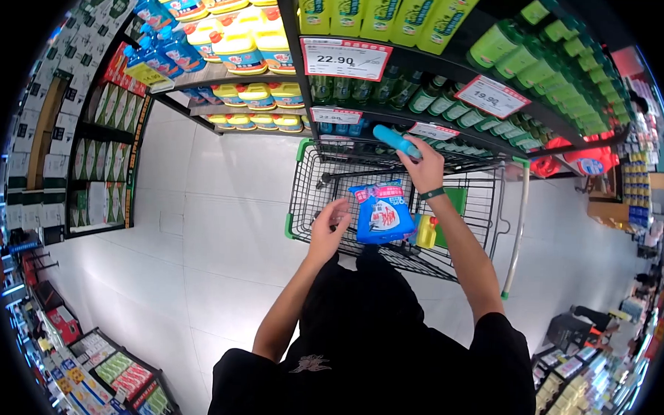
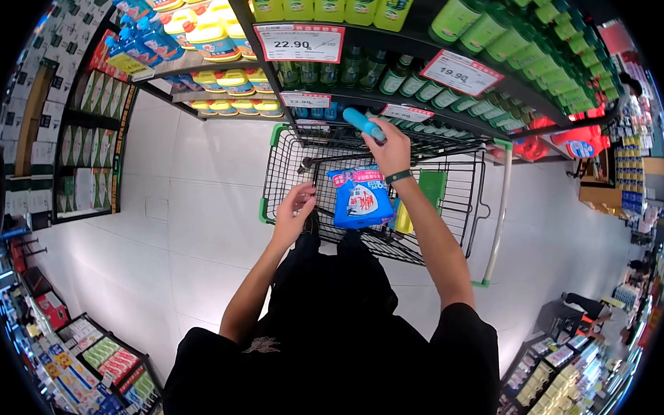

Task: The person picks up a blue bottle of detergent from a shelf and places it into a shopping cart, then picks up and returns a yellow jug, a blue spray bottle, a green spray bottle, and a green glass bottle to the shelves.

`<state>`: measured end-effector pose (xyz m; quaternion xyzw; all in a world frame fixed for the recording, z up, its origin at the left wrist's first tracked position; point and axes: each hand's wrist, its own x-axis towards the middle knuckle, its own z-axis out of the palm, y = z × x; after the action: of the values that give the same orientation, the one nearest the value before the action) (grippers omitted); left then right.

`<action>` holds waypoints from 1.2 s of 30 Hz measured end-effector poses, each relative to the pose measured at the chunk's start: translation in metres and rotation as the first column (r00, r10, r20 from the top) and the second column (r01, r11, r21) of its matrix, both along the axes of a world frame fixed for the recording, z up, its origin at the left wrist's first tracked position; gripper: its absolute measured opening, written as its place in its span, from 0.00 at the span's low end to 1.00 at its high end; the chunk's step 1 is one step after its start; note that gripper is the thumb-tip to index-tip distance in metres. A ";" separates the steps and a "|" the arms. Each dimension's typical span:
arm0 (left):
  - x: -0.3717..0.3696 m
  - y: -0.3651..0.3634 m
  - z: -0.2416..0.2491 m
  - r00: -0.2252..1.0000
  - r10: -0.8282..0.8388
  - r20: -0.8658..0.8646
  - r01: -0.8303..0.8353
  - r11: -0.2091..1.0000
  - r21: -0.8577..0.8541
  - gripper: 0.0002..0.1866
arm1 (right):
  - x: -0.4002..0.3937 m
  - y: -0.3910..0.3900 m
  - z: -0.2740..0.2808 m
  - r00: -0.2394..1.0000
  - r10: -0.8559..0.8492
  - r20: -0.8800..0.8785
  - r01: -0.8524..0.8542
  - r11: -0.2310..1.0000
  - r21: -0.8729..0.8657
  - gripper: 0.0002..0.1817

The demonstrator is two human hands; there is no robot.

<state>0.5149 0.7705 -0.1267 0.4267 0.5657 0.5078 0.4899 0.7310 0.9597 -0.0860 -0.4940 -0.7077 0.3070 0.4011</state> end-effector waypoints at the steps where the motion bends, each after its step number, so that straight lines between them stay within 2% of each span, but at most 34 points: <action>1: -0.007 -0.010 -0.001 1.000 0.002 0.005 -0.002 0.999 -0.043 0.22 | -0.001 0.014 -0.023 0.999 -0.025 0.046 0.024 0.999 0.024 0.20; 4: -0.027 -0.041 -0.010 0.999 0.039 -0.030 -0.042 0.990 -0.132 0.19 | -0.012 0.047 -0.072 0.993 -0.034 0.112 0.032 0.999 0.015 0.20; 6: -0.038 -0.067 -0.014 0.996 0.050 -0.075 -0.063 0.981 -0.186 0.18 | -0.017 0.058 -0.098 0.969 -0.030 0.246 0.033 0.999 -0.007 0.20; 10: -0.054 -0.106 -0.018 0.972 0.198 -0.125 -0.227 0.925 -0.304 0.17 | -0.026 0.080 -0.141 0.952 -0.031 0.306 0.005 0.996 0.086 0.20; 11: -0.055 -0.115 -0.021 0.961 0.242 -0.130 -0.274 0.891 -0.361 0.16 | -0.029 0.085 -0.149 0.947 -0.025 0.320 0.012 0.999 0.044 0.20; 12: -0.055 -0.122 -0.023 0.962 0.241 -0.131 -0.273 0.890 -0.365 0.16 | -0.031 0.091 -0.156 0.947 -0.025 0.320 0.013 0.999 0.040 0.20; 14: -0.054 -0.133 -0.026 0.958 0.255 -0.128 -0.285 0.864 -0.414 0.16 | -0.034 0.102 -0.174 0.929 0.010 0.370 0.040 0.991 -0.127 0.20; 18: -0.048 -0.139 -0.025 0.962 0.238 -0.135 -0.273 0.853 -0.444 0.16 | -0.039 0.126 -0.208 0.891 -0.009 0.454 0.041 0.997 -0.059 0.19; 22: -0.043 -0.138 -0.024 0.958 0.242 -0.154 -0.286 0.843 -0.455 0.16 | -0.044 0.154 -0.230 0.876 0.011 0.482 0.087 0.980 -0.181 0.19; 24: -0.042 -0.138 -0.024 0.958 0.246 -0.149 -0.287 0.842 -0.456 0.16 | -0.044 0.169 -0.253 0.802 -0.014 0.597 0.060 0.996 -0.058 0.22; 25: -0.042 -0.138 -0.023 0.957 0.251 -0.145 -0.290 0.841 -0.456 0.17 | -0.046 0.171 -0.242 0.813 0.060 0.579 0.021 0.991 -0.132 0.24; 30: -0.041 -0.128 -0.020 0.956 0.221 -0.190 -0.285 0.848 -0.446 0.15 | -0.056 0.172 -0.224 0.814 0.084 0.574 -0.013 0.992 -0.127 0.24; 32: -0.041 -0.126 -0.020 0.957 0.203 -0.207 -0.276 0.853 -0.443 0.15 | -0.051 0.172 -0.226 0.820 0.117 0.560 0.000 0.979 -0.204 0.23; 34: -0.041 -0.124 -0.022 0.960 0.190 -0.206 -0.266 0.849 -0.456 0.15 | -0.044 0.153 -0.209 0.833 0.089 0.547 0.023 0.981 -0.194 0.24; 36: -0.040 -0.121 -0.024 0.962 0.181 -0.205 -0.257 0.852 -0.455 0.15 | -0.035 0.123 -0.189 0.872 -0.036 0.488 0.113 0.985 -0.131 0.25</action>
<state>0.4744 0.6490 -0.1510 0.2632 0.7544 0.3706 0.4735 0.6957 1.0822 -0.2751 -0.6116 -0.7397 0.2123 0.1836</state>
